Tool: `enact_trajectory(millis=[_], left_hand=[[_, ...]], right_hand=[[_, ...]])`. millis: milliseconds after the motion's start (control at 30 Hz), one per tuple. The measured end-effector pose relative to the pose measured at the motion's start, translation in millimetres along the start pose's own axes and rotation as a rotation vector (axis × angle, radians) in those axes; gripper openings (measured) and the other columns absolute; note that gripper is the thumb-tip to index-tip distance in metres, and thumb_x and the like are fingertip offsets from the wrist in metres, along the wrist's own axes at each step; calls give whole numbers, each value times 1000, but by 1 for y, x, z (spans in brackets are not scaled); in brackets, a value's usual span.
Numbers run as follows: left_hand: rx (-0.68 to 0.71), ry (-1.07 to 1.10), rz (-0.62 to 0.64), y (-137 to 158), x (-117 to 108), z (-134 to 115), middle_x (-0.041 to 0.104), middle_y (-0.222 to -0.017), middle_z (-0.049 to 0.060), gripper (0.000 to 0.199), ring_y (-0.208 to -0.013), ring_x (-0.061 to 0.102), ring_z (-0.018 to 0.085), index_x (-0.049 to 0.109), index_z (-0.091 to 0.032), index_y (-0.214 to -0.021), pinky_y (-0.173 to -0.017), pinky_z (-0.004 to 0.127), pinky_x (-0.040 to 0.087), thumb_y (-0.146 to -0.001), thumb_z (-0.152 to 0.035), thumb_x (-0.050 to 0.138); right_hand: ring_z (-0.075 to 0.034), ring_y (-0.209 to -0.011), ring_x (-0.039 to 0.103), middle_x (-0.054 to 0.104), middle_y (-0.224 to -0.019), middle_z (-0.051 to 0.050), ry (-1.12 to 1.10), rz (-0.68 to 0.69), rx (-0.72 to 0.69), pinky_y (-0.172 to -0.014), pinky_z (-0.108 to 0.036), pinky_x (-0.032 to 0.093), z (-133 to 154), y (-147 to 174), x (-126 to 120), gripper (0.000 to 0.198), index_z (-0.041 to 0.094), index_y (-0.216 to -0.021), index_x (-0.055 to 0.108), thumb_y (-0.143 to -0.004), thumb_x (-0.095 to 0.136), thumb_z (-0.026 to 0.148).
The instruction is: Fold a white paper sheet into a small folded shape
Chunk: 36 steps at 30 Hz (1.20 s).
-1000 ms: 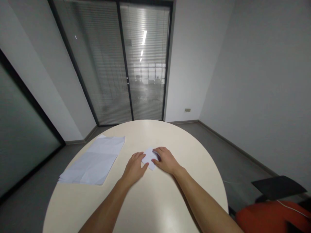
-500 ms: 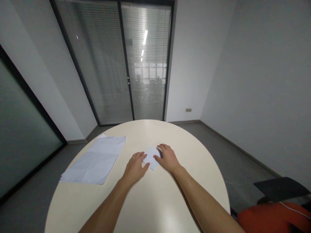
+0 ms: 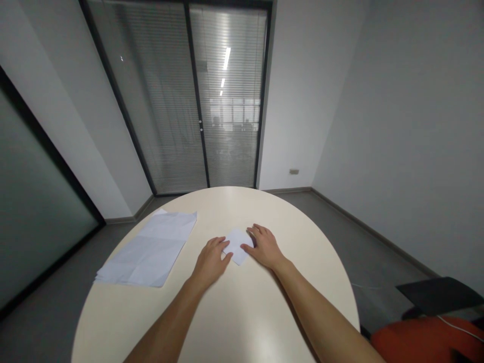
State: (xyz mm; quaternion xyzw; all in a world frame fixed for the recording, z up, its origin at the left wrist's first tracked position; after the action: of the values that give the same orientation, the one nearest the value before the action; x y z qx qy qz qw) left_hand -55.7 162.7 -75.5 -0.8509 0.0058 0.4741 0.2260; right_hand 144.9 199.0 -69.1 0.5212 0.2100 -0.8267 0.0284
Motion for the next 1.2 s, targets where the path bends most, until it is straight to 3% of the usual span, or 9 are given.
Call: enact_trajectory(millis=[233,367,433,533,633,767,1033,1200], left_hand=[[-5,-18,3,1,0,1,65,-136,12,34,-130,55,28,70,-18,-123,-115,47,41,-91,-27,63],[-3,-39,38,0,0,-2,64,-138,12,35,-130,56,28,70,-18,-124,-115,45,41,-91,-27,63],[-7,-52,43,0,0,-2,63,-139,12,35,-131,56,28,70,-18,-125,-115,45,41,-92,-28,62],[-16,-69,30,1,1,-1,61,-141,13,38,-133,54,29,68,-17,-127,-116,46,41,-92,-29,61],[-9,-79,26,1,2,-1,62,-141,12,38,-133,54,29,68,-17,-127,-115,46,41,-91,-30,62],[2,-88,34,1,2,-1,63,-140,13,38,-132,55,29,68,-17,-126,-115,46,41,-92,-32,61],[13,-47,45,0,5,2,61,-142,11,37,-135,53,29,68,-18,-127,-117,47,39,-93,-30,59],[74,11,65,-1,8,-1,65,-137,10,34,-133,55,27,69,-19,-125,-116,47,40,-93,-21,58]], right_hand=[[-33,-133,49,56,-141,-19,43,-41,48,-111,-50,36,-11,-2,-4,45,17,-132,62,-94,62,40],[-29,-131,51,59,-139,-17,-10,-54,-53,-113,-44,37,0,-2,-11,40,15,-131,64,-93,61,27],[-28,-134,50,58,-142,-16,-58,4,-164,-115,-43,35,12,1,-11,43,16,-133,63,-92,63,29],[-34,-143,39,50,-151,-16,-92,129,-257,-120,-55,26,27,7,-5,64,19,-142,56,-87,70,47],[-38,-149,29,41,-158,-17,-105,203,-197,-119,-65,17,29,10,0,77,20,-148,49,-85,68,60],[-39,-150,27,41,-158,-18,-70,185,-55,-118,-65,19,15,8,1,71,19,-148,47,-90,63,56],[-37,-141,39,49,-150,-18,52,42,68,-112,-61,30,-9,4,-2,46,21,-138,56,-97,56,42],[-30,-128,51,60,-136,-17,36,-19,-4,-109,-46,39,-6,-1,-9,37,17,-130,64,-96,57,27]])
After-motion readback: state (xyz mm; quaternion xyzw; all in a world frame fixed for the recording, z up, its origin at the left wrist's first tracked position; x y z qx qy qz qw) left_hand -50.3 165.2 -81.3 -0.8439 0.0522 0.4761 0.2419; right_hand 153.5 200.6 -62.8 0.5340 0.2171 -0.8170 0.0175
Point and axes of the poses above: each hand's wrist, its own y-axis away from the middle knuckle, its own x-axis out of the palm, z = x × y, the point moved 5 cm from there along -y, towards the middle knuckle
